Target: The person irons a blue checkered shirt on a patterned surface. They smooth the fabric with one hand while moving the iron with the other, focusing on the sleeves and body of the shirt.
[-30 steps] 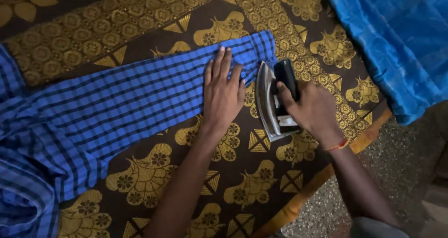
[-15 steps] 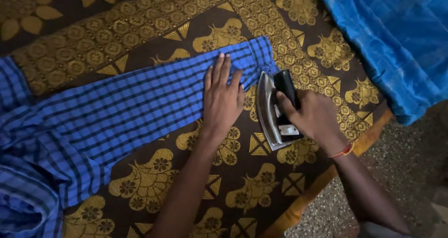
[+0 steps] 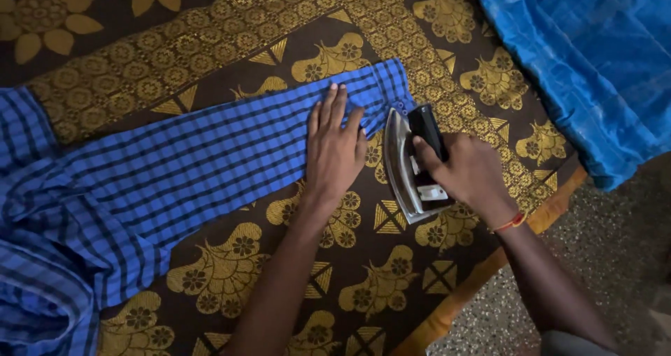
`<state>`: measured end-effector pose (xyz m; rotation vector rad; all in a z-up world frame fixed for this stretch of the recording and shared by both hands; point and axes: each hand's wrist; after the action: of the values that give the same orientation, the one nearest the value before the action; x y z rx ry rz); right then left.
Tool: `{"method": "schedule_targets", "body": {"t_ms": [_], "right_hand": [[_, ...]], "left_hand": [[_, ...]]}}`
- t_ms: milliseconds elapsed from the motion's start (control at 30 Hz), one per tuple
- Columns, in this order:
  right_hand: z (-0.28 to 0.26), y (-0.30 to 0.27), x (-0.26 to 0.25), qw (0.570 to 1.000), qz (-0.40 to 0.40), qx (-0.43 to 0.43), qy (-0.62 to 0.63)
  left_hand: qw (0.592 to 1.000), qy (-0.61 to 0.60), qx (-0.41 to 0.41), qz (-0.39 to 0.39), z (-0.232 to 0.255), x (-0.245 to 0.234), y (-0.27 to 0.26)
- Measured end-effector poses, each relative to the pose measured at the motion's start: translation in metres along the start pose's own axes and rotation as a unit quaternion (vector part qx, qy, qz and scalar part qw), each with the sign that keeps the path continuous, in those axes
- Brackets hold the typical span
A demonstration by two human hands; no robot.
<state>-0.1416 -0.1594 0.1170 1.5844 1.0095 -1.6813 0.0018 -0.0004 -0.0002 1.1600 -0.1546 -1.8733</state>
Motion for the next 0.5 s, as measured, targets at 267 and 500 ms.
{"method": "schedule_targets", "body": {"t_ms": [267, 500], "right_hand": [[-0.006, 0.004, -0.006, 0.997, -0.037, 0.042, 0.049], [0.011, -0.041, -0.001, 0.995, -0.088, 0.046, 0.019]], "left_hand": [[1.000, -0.003, 0.008, 0.009, 0.000, 0.002, -0.002], [1.000, 0.012, 0.023, -0.003, -0.002, 0.004, 0.000]]}}
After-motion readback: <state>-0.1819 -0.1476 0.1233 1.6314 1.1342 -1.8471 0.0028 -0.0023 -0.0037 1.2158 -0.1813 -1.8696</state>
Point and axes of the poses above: each hand's wrist, its own y-axis towards the middle knuckle, its own x-axis out of the palm, z = x × y, and after that the axes turned 5 degrees about x, right-handed
